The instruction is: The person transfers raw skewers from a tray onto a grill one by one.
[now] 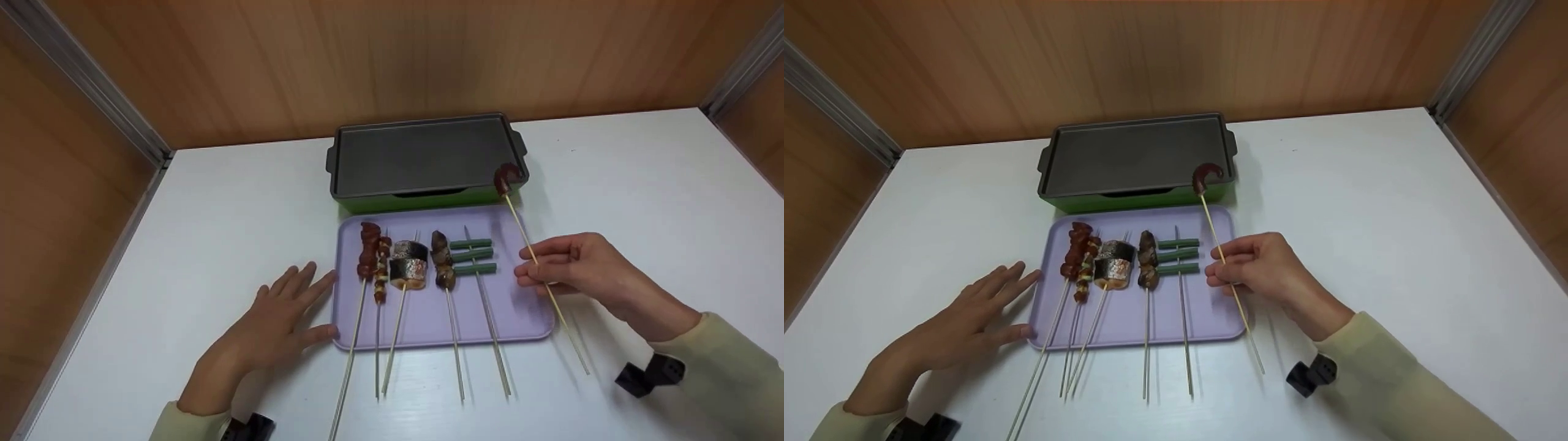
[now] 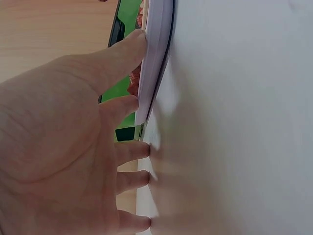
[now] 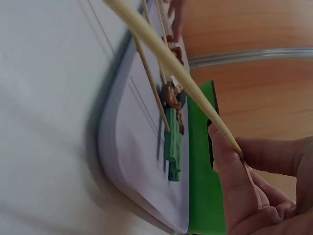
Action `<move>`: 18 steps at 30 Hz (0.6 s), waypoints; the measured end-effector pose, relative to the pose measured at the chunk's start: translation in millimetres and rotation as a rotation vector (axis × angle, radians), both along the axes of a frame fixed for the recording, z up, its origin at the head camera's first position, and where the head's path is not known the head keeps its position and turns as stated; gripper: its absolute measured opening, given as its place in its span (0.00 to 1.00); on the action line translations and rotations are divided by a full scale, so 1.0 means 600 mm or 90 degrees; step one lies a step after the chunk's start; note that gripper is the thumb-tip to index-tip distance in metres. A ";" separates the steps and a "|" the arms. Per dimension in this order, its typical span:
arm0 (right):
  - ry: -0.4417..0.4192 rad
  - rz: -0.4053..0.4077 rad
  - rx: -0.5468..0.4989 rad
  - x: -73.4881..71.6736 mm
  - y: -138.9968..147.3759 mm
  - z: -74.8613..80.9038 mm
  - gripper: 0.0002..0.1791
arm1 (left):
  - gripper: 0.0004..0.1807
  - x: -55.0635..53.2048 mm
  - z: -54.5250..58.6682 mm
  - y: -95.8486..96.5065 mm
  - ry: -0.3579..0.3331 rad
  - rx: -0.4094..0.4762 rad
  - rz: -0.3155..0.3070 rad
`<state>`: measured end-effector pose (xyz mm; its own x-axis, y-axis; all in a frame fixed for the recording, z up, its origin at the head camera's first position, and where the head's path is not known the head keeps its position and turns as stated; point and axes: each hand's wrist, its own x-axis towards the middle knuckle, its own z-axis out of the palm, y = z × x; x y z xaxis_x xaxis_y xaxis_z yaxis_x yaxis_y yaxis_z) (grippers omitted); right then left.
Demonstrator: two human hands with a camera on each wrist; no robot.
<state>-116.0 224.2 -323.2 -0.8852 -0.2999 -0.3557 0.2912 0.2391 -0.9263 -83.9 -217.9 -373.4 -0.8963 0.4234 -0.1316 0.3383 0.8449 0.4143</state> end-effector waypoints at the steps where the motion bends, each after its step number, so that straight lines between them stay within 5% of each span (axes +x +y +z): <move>1: 0.004 -0.003 0.009 -0.010 -0.002 0.003 0.30 | 0.44 0.000 0.000 0.000 -0.001 0.000 0.002; 10: -0.025 -0.022 0.028 -0.105 -0.016 0.018 0.29 | 0.44 0.000 0.000 0.000 -0.009 -0.004 0.013; 18: -0.073 -0.035 -0.038 -0.149 -0.025 0.014 0.30 | 0.44 0.004 0.000 -0.003 -0.002 -0.002 0.014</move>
